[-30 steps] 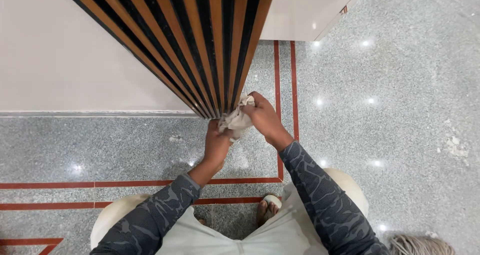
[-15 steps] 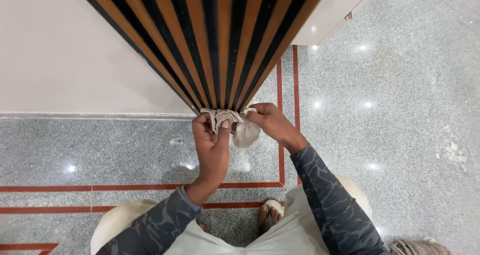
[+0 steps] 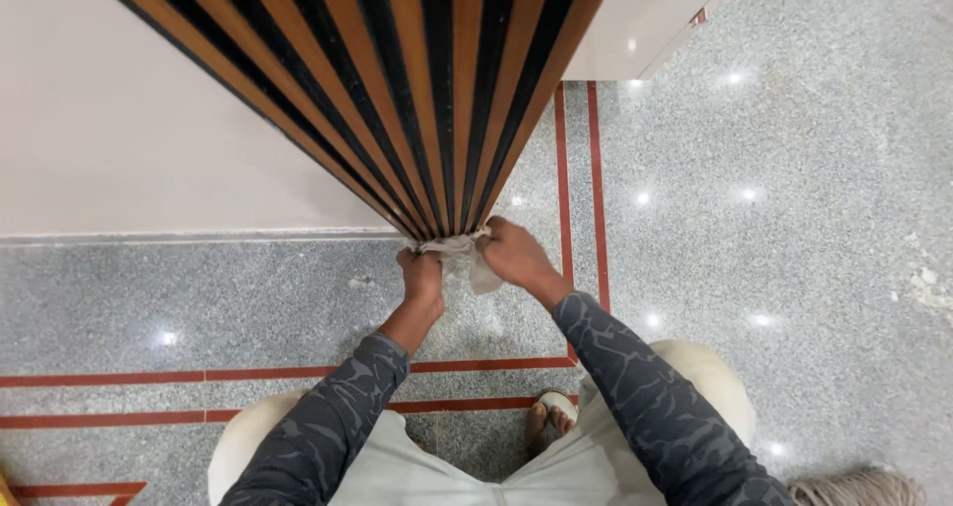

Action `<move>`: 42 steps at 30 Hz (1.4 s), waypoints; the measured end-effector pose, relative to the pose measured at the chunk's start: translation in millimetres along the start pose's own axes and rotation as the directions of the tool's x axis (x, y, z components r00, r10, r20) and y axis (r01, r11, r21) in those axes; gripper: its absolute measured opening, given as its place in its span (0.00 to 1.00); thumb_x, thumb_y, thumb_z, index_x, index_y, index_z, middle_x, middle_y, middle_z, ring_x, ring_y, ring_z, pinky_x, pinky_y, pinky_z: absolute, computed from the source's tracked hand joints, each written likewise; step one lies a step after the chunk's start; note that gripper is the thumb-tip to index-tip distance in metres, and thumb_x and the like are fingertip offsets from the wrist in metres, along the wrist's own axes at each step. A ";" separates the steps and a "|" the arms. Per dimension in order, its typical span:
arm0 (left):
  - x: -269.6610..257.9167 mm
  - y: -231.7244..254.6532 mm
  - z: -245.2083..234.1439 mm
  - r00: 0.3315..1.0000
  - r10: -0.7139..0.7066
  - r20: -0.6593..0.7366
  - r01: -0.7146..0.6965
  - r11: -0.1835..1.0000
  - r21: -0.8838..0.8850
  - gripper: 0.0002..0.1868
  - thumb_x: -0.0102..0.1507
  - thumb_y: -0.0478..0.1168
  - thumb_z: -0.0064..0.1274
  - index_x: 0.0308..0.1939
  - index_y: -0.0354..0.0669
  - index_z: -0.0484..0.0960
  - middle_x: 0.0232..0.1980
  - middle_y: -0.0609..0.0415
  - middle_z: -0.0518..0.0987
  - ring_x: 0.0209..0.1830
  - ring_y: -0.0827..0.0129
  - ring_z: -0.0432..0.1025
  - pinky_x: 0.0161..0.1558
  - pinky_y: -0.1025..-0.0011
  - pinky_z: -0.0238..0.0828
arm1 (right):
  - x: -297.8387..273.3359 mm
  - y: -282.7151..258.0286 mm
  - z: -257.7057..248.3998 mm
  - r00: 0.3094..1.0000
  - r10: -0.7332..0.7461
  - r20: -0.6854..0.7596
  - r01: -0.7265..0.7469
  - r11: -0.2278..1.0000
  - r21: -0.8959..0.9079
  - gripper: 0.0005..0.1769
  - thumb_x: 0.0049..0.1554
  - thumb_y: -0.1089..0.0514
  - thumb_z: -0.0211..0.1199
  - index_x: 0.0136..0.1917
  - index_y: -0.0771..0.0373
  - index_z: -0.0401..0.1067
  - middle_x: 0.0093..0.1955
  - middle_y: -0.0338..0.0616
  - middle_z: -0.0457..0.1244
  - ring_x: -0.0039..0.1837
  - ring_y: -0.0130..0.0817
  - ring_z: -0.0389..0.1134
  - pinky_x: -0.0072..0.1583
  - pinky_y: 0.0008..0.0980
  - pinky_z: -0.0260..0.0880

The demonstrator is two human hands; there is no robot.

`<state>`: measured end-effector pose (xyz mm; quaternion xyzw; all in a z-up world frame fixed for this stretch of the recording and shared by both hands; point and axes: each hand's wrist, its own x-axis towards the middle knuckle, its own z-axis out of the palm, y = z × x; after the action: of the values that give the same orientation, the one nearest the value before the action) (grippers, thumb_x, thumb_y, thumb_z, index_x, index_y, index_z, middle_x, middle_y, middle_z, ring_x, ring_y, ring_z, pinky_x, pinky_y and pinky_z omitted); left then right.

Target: Wiping and cleaning wooden wall panels and a console table using a cloth.

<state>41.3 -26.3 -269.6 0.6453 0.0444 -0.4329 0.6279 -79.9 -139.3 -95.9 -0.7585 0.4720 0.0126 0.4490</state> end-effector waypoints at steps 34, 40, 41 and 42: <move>-144.8 229.5 21.8 -0.373 0.606 0.702 -0.713 -0.672 0.200 0.11 0.73 0.44 0.53 0.59 0.55 0.80 0.68 0.59 0.69 0.76 0.64 0.54 0.78 0.57 0.45 | 76.5 21.7 46.1 0.997 -0.058 0.057 -0.039 0.268 0.963 0.38 0.67 0.33 0.34 0.81 0.58 0.49 0.74 0.51 0.58 0.72 0.42 0.61 0.72 0.39 0.61; -121.0 253.4 24.8 -0.435 0.597 0.674 -0.522 -0.777 0.352 0.17 0.72 0.50 0.57 0.65 0.62 0.79 0.76 0.65 0.65 0.82 0.64 0.48 0.82 0.57 0.36 | 50.4 -42.1 -3.0 0.994 -0.080 -0.078 0.089 0.153 0.984 0.34 0.66 0.41 0.38 0.79 0.57 0.46 0.73 0.52 0.56 0.72 0.45 0.62 0.71 0.45 0.64; -120.6 255.1 28.7 -0.434 0.598 0.674 -0.522 -0.776 0.352 0.17 0.72 0.50 0.57 0.65 0.62 0.79 0.76 0.65 0.65 0.82 0.64 0.48 0.82 0.57 0.36 | 47.1 -47.0 -9.4 0.994 -0.079 -0.076 0.088 0.154 0.984 0.34 0.66 0.41 0.38 0.79 0.57 0.46 0.73 0.52 0.56 0.72 0.45 0.62 0.71 0.45 0.64; -119.3 256.5 32.2 -0.452 0.579 0.679 -0.464 -0.802 0.376 0.19 0.73 0.55 0.55 0.67 0.65 0.77 0.78 0.66 0.62 0.83 0.64 0.45 0.82 0.56 0.31 | 44.4 -51.8 -15.2 0.977 -0.102 -0.185 0.206 0.253 0.945 0.33 0.67 0.42 0.38 0.80 0.58 0.46 0.74 0.53 0.55 0.74 0.45 0.60 0.73 0.44 0.62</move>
<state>105.1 -48.9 6.9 0.5315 -0.6754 0.4253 0.2837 -23.7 -173.3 -71.9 -0.3750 0.3261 -0.3512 0.7935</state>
